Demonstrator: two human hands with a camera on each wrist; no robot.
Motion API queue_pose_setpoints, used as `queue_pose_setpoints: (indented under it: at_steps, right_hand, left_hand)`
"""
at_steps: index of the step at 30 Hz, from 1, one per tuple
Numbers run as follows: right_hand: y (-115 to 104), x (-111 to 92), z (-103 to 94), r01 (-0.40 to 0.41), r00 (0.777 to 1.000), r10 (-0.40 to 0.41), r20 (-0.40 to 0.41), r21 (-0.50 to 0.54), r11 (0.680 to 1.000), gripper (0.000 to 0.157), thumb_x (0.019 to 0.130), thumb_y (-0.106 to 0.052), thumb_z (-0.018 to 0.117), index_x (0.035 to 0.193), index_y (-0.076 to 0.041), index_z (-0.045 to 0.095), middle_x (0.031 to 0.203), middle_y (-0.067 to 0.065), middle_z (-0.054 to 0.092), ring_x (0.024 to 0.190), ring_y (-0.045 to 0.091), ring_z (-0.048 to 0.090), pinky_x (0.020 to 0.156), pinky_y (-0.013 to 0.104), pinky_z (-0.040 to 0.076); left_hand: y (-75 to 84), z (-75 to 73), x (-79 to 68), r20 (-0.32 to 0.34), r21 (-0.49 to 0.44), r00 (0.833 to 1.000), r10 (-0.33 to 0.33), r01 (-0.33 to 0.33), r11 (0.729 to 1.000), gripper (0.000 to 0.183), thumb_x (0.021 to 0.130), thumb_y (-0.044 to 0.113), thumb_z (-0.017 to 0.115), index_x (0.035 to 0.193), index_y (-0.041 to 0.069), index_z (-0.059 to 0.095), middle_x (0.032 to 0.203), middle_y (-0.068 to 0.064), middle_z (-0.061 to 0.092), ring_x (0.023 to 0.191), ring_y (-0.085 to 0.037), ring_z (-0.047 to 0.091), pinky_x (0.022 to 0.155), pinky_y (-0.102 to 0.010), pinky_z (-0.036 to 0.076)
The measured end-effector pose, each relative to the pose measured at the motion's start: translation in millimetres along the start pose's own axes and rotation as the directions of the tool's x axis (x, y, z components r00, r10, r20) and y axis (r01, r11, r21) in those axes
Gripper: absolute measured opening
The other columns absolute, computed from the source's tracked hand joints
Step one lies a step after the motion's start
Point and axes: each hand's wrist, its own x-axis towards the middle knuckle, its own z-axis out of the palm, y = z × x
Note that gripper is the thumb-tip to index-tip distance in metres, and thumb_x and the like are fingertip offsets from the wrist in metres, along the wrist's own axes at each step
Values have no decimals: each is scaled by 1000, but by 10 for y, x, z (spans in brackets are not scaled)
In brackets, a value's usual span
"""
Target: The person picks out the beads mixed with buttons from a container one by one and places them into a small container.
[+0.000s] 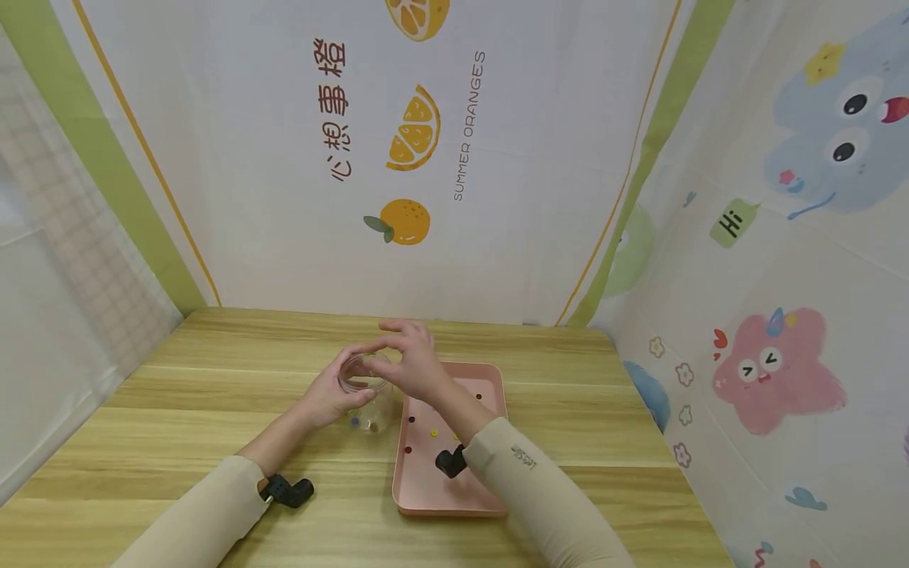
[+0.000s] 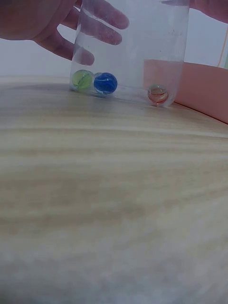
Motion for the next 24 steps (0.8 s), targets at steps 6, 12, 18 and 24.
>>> queue_pose_setpoints:
  at_steps: [6,12,18,24]
  right_hand:
    - [-27,6,34,7,1000,-7,3,-13,1000,22,102,-27,81,120,-16,84,163,11,56,157,41,36,125,71,29]
    - [-51,4,55,2,1000,-3,12,7,1000,26,101,-28,82,124,-15,83,163,13,56,157,43,36,125,73,27]
    - [-16,1,22,-14,1000,14,3,29,999,27,101,-29,81,125,-16,82,165,13,54,158,44,35,124,74,30]
    - [90,-10,-67,-10,999,11,-36,29,1000,29,101,-24,81,126,-11,81,163,17,55,154,42,39,121,70,35]
  left_hand:
    - [-8,4,1,-6,6,1000,9,-9,1000,73,100,11,76,163,7,38,149,-27,60,137,-49,61,101,-47,63]
    - [-15,7,-4,-8,-1,1000,12,-12,1000,74,100,10,77,163,10,38,158,-28,55,138,-50,60,100,-43,63]
    - [-14,18,-1,-17,-2,1000,21,-21,1000,74,100,11,78,163,11,40,151,-22,62,136,-45,62,97,-33,60]
    - [-19,12,3,-12,-34,1000,22,-22,999,72,99,13,78,159,8,40,146,-31,61,135,-53,61,96,-34,61]
